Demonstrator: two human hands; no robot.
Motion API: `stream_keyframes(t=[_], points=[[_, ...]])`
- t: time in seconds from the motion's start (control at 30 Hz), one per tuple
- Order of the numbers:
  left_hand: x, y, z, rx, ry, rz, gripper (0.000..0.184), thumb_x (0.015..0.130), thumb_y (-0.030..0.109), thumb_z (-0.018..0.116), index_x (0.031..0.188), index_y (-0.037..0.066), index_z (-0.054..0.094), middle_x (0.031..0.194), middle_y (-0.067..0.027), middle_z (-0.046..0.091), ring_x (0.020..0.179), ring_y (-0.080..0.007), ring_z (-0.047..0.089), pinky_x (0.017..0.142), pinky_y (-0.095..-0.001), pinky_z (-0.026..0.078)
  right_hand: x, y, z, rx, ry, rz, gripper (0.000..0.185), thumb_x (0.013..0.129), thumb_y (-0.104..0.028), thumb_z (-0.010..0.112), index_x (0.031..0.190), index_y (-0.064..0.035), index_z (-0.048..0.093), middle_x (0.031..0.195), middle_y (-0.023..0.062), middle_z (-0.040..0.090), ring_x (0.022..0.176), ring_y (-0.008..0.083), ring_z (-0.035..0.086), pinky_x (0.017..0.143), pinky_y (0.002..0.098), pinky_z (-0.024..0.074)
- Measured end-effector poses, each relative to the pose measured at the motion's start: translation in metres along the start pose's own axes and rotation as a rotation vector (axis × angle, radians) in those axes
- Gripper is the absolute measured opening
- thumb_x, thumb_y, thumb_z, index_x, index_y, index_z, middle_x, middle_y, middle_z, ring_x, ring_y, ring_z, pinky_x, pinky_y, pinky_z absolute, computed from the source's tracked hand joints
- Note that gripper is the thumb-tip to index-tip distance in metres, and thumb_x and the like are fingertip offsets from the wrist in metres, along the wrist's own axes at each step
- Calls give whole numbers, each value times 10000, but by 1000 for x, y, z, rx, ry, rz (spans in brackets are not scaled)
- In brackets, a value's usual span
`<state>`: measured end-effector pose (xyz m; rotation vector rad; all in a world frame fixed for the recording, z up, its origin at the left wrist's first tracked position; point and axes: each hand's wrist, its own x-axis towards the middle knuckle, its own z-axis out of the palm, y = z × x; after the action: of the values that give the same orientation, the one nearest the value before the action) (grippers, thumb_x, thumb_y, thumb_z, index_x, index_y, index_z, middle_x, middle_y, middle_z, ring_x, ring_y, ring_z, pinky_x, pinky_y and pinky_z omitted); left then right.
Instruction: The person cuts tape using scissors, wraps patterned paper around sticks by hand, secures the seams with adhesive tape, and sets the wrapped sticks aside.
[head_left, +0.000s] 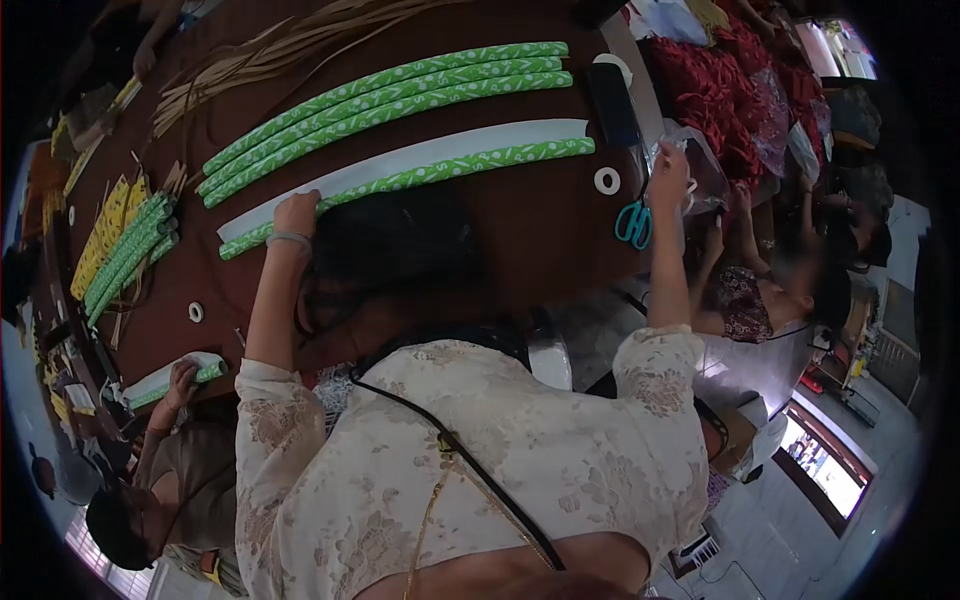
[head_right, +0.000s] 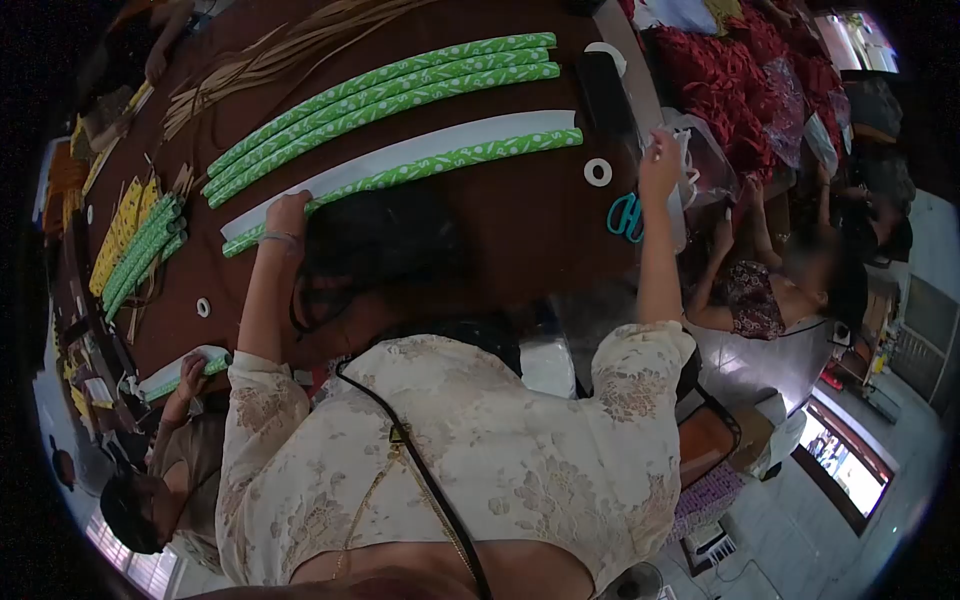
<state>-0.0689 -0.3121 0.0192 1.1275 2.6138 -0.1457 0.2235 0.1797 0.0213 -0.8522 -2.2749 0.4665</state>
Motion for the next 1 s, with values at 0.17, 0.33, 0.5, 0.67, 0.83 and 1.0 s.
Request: stream_keyframes(t=[0.17, 0.33, 0.5, 0.67, 0.83, 1.0], points=[[3, -1, -1, 25, -36, 4, 203, 714, 32, 502, 897, 94, 563, 766, -149, 600, 767, -319, 586, 636, -403, 470, -24, -81, 47, 73, -443, -439, 235, 742, -101, 576, 974, -71, 553, 990, 81, 545, 922, 263, 517, 800, 368, 401], [0, -5, 2, -56, -21, 0, 240, 681, 45, 520, 911, 101, 559, 801, -148, 595, 804, -328, 576, 667, -415, 462, -32, -122, 79, -43, -666, -557, 403, 681, -231, 663, 1043, -112, 533, 1040, 54, 514, 969, 250, 488, 829, 377, 388], [2, -25, 13, -236, 13, 110, 281, 635, 40, 564, 913, 65, 531, 894, -165, 555, 887, -336, 516, 759, -392, 419, -22, -124, 94, -113, -809, -495, 373, 673, -213, 673, 1004, -102, 541, 973, 57, 511, 932, 255, 499, 819, 389, 393], [5, -31, 16, -262, 37, 196, 263, 623, 40, 607, 865, 64, 505, 879, -131, 537, 889, -310, 504, 759, -389, 421, -26, -126, 95, -102, -792, -440, 367, 664, -212, 679, 985, -95, 545, 972, 60, 505, 922, 262, 502, 801, 382, 405], [6, -30, 16, -215, 3, 193, 256, 630, 40, 582, 877, 45, 514, 874, -149, 537, 875, -336, 499, 766, -386, 414, -31, -116, 97, 235, -650, -363, 284, 748, -138, 584, 1023, -86, 539, 1010, 80, 508, 938, 275, 495, 790, 368, 419], [2, -22, 21, -197, 80, 143, 219, 656, 24, 546, 870, 61, 516, 880, -145, 542, 876, -325, 508, 751, -389, 423, -16, -74, 102, 161, -218, -68, 257, 774, -143, 540, 1021, -75, 557, 1001, 93, 518, 879, 289, 530, 755, 364, 441]])
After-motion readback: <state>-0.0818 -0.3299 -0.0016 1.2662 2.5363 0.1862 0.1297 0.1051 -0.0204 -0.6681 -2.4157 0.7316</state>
